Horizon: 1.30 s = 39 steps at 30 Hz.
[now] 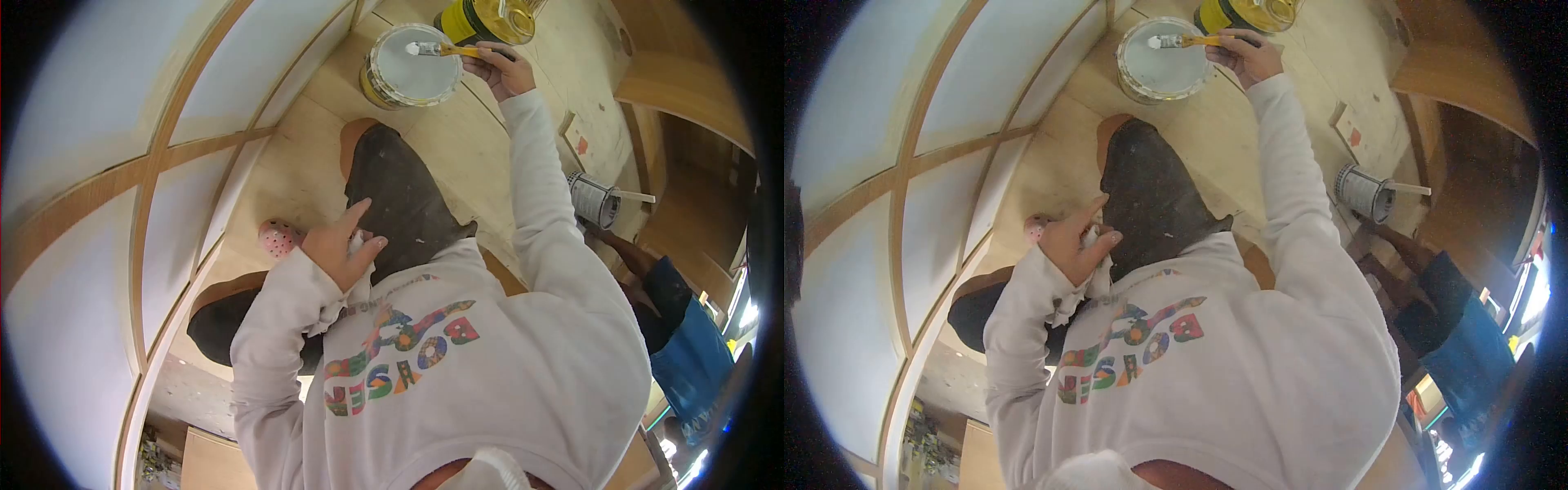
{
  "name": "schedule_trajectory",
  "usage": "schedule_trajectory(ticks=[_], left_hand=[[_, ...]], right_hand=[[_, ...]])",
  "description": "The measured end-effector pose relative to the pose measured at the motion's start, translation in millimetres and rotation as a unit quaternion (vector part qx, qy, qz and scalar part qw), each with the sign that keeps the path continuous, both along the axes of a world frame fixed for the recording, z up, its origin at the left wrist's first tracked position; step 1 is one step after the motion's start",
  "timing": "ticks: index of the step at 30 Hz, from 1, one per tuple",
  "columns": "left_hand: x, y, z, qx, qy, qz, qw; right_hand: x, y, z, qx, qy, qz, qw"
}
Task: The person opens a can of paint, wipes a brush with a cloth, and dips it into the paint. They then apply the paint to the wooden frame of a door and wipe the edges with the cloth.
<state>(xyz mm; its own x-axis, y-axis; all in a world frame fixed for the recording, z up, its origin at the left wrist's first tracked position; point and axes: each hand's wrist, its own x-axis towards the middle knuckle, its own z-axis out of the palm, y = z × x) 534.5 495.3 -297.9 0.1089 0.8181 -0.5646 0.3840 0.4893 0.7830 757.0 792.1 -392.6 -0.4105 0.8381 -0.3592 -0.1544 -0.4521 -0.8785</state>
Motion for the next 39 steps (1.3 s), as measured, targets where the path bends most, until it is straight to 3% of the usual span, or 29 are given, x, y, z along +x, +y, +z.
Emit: schedule_trajectory(ticks=[3,5,6,8,11,14,15,17,18,20,21,23,26,30,33,35,38,39], left_hand=[[3,3,5,-0.028,0.036,-0.019,0.999],[5,3,6,-0.052,0.053,-0.030,0.997],[6,3,5,-0.060,0.074,-0.028,0.995],[9,0,2,-0.069,0.089,-0.023,0.993],[9,-4,-1,0.001,0.101,-0.008,0.995],[10,-1,7,-0.001,0.112,-0.008,0.994],[10,2,10,-0.040,0.111,-0.013,0.993],[12,3,13,-0.077,0.111,-0.019,0.991],[13,4,14,-0.064,0.109,-0.018,0.992],[14,4,11,-0.049,0.110,-0.017,0.993],[14,4,5,-0.032,0.092,-0.012,0.995],[14,6,-2,-0.015,0.078,-0.010,0.997],[13,12,-7,-0.033,0.096,-0.029,0.994],[7,13,-32,-0.003,0.096,-0.026,0.995],[4,16,-38,-0.004,0.089,-0.026,0.996],[6,18,-37,-0.012,0.076,-0.026,0.997],[9,21,-33,-0.034,0.084,-0.042,0.995],[9,25,-27,-0.057,0.109,-0.082,0.989]], right_hand=[[-2,-11,-14,0.052,-0.029,-0.037,0.998],[-3,-15,-21,0.302,-0.244,0.046,0.920],[-2,-15,-18,0.302,-0.244,0.046,0.920],[2,-14,-9,0.567,-0.333,0.181,0.732],[20,2,-8,0.588,-0.325,0.247,0.698],[40,12,6,0.578,-0.345,0.289,0.681],[40,11,10,0.580,-0.345,0.291,0.679],[43,7,19,0.504,-0.321,0.220,0.771],[41,3,26,0.506,-0.321,0.220,0.770],[34,-4,36,0.335,-0.353,0.121,0.865],[33,-1,33,0.337,-0.351,0.119,0.866],[32,5,17,0.219,-0.240,0.003,0.946],[34,12,-5,0.143,-0.214,-0.072,0.964],[35,11,-18,0.124,-0.201,-0.089,0.968],[30,10,-13,0.152,-0.206,-0.065,0.964],[22,9,-8,0.195,-0.297,0.015,0.935],[-11,-1,-18,0.241,-0.235,0.081,0.938],[-22,0,-35,0.318,-0.299,0.100,0.894]])
